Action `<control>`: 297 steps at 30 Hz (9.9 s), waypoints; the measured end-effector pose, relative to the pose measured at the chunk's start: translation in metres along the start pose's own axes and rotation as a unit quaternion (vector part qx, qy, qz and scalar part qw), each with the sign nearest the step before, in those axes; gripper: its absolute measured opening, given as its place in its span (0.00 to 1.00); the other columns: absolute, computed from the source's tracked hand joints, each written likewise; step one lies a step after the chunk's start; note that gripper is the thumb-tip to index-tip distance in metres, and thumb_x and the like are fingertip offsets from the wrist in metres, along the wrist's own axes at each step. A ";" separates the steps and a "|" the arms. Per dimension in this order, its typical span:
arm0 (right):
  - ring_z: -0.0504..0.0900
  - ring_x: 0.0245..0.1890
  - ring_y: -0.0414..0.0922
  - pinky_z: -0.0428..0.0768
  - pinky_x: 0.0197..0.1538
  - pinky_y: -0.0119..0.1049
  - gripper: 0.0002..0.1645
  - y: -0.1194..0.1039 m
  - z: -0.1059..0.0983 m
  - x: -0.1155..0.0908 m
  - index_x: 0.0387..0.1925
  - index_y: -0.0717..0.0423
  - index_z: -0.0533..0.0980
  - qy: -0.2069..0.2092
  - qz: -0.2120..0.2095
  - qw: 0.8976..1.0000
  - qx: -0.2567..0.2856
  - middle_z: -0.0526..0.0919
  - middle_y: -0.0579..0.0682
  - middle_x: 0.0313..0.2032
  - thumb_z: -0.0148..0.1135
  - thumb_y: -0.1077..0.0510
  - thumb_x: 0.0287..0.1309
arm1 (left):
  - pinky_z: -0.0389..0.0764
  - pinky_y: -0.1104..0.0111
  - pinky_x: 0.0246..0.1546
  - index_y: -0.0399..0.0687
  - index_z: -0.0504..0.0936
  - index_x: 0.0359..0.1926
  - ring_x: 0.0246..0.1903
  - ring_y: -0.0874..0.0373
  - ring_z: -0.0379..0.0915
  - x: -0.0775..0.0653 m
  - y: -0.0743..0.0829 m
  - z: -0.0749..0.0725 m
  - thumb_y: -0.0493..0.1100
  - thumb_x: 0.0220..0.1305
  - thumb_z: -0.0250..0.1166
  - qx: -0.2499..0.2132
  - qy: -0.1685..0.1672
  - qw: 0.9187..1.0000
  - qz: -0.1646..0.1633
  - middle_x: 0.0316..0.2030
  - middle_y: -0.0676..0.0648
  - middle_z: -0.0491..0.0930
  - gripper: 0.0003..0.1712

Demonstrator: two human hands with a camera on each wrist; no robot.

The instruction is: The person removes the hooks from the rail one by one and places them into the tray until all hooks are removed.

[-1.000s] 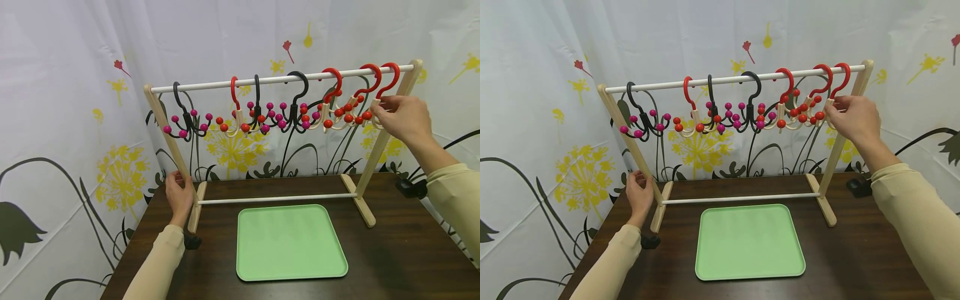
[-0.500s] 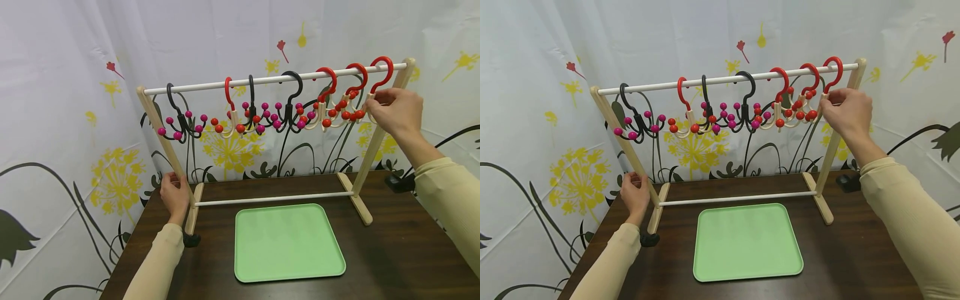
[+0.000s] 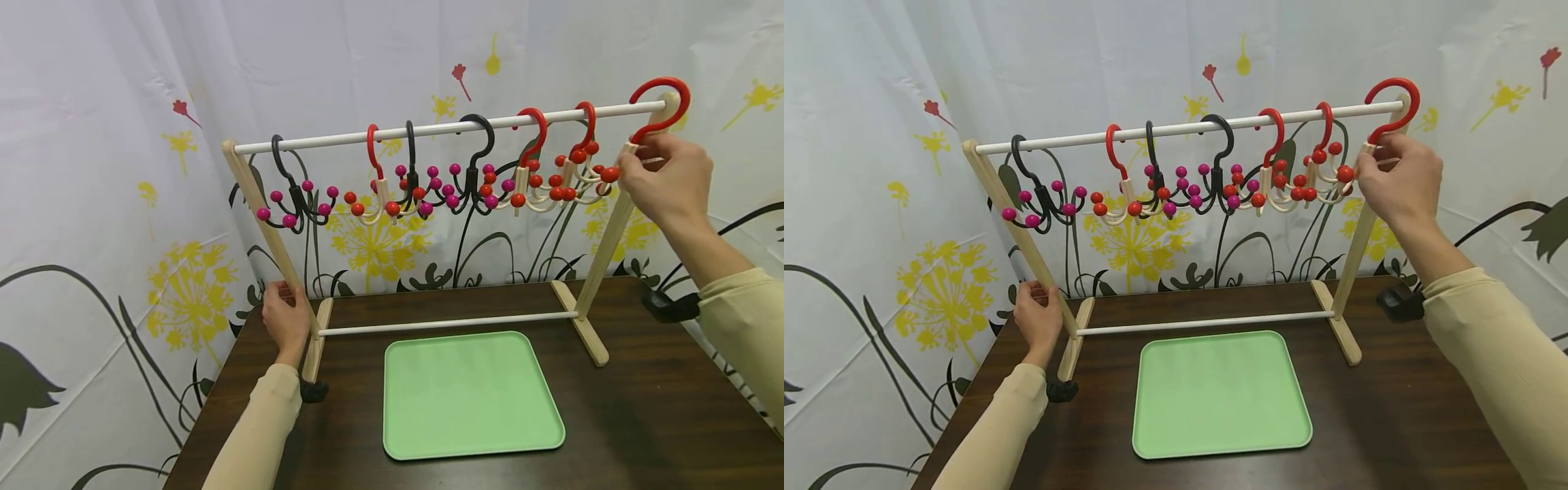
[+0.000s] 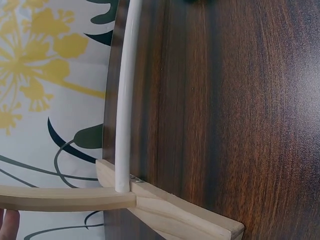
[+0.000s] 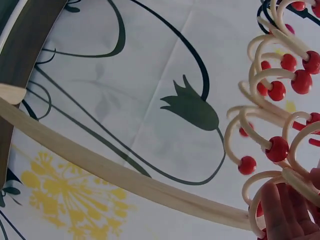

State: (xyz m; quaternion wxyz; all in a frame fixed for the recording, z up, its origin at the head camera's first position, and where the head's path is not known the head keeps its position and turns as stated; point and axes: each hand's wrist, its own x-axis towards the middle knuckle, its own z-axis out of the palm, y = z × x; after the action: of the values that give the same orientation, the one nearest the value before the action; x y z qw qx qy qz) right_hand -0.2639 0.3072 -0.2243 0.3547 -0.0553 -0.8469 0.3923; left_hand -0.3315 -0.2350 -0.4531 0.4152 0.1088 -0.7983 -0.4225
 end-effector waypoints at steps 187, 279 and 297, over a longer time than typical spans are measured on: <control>0.78 0.44 0.51 0.68 0.28 0.18 0.28 -0.023 0.024 0.013 0.63 0.60 0.74 -0.073 -0.011 0.993 -0.087 0.82 0.61 0.53 0.54 0.50 0.66 | 0.71 0.46 0.35 0.36 0.74 0.41 0.34 0.41 0.75 0.003 -0.008 0.004 0.38 0.60 0.65 0.023 -0.009 0.996 0.080 0.35 0.38 0.75 0.12; 0.87 0.30 0.47 0.82 0.31 0.45 0.08 0.121 0.111 -0.248 0.32 0.48 0.82 -0.222 -0.100 0.968 -0.067 0.87 0.46 0.33 0.75 0.59 0.49 | 0.72 0.47 0.36 0.34 0.73 0.40 0.34 0.41 0.75 0.003 -0.008 0.005 0.37 0.61 0.64 0.015 -0.010 0.996 0.090 0.35 0.37 0.75 0.11; 0.85 0.30 0.45 0.82 0.33 0.46 0.07 0.123 0.114 -0.242 0.31 0.50 0.84 -0.231 -0.102 0.965 -0.065 0.87 0.45 0.31 0.75 0.58 0.50 | 0.72 0.46 0.36 0.35 0.73 0.40 0.34 0.42 0.76 0.004 -0.010 0.005 0.37 0.61 0.65 0.018 -0.011 0.996 0.090 0.35 0.37 0.75 0.11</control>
State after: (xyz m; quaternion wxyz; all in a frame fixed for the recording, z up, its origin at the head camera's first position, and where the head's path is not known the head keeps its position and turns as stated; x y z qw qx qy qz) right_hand -0.1801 0.2307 -0.4963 0.1834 0.1005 -0.9305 0.3007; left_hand -0.3391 -0.2403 -0.4596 0.4409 0.0393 -0.8169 -0.3699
